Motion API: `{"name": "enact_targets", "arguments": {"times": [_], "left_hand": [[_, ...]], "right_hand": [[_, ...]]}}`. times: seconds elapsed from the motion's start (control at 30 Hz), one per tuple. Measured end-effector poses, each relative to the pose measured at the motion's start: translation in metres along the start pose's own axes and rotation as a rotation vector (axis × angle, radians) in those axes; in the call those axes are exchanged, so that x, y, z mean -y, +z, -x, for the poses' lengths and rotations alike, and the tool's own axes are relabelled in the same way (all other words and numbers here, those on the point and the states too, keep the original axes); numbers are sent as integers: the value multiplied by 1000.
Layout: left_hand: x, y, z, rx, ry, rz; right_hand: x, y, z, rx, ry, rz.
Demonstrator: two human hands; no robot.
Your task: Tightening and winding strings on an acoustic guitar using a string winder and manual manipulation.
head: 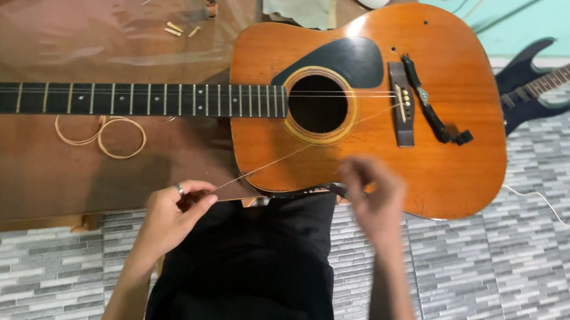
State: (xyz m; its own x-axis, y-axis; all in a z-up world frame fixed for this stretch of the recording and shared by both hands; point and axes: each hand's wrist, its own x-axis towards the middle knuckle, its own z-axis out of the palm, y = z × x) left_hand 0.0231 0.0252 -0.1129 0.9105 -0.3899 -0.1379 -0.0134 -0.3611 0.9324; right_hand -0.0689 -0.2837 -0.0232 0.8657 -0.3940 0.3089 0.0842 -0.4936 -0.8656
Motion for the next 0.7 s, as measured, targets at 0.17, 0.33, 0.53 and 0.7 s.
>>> {"name": "enact_targets", "arguments": {"times": [0.17, 0.33, 0.53, 0.7], "left_hand": [[-3, -5, -3, 13, -28, 13], [-18, -11, -7, 60, -168, 2], [-31, -12, -12, -10, -3, -114], [-68, -3, -16, -166, 271, -128]], "right_hand": [[-83, -92, -92, -189, -194, 710], [-92, -97, -152, -7, 219, 774], [-102, -82, -175, 77, 383, 757], [-112, -78, -171, 129, 407, 833]]}}
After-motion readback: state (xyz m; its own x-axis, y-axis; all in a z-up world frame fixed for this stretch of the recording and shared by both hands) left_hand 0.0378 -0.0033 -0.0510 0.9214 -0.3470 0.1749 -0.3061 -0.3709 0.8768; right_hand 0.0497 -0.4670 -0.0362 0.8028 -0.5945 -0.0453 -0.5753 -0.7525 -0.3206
